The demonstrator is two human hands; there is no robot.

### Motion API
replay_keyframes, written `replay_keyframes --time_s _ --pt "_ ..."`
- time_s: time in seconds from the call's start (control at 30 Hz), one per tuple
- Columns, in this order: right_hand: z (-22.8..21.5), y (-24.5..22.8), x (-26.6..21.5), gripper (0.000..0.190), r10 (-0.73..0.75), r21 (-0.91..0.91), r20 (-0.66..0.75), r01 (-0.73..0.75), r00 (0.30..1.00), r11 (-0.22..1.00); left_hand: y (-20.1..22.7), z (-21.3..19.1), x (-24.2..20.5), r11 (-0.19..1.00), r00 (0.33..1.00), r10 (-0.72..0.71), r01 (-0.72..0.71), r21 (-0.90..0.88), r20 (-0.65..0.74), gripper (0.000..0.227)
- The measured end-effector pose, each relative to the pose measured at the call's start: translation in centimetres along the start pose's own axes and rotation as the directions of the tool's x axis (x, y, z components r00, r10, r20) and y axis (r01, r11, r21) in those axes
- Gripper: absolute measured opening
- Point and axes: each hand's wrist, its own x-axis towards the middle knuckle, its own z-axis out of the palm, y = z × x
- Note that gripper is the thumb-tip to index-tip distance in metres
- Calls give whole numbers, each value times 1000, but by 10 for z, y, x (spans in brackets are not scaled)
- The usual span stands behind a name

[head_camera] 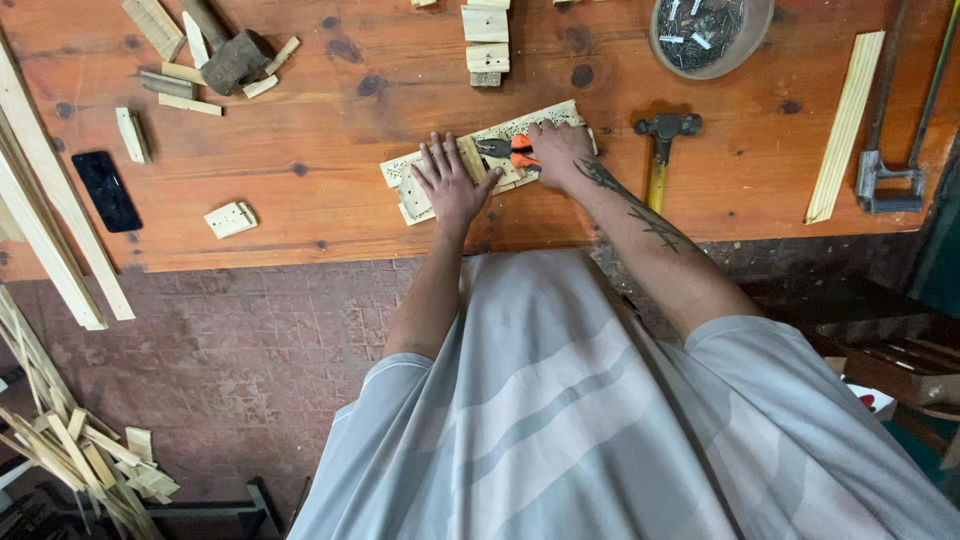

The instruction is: The person manipulates small wooden blocks on a workbench by hand and using pliers, then uses a smartphone.

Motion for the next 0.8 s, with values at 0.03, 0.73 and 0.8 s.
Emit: replay_keyframes --time_s 0.03,0.73,0.8 --pt "4 1 -1 73 0 0 3 0 1000 1000 1 -1 1 1000 1000 -1 1 -1 3 116" --pt "25 19 -7 43 -224 -146 -354 183 908 972 5 -10 3 993 995 -43 53 -102 92 120" --pt "49 25 4 45 -267 -311 -501 116 823 943 5 -11 6 995 995 -46 53 -81 89 122"
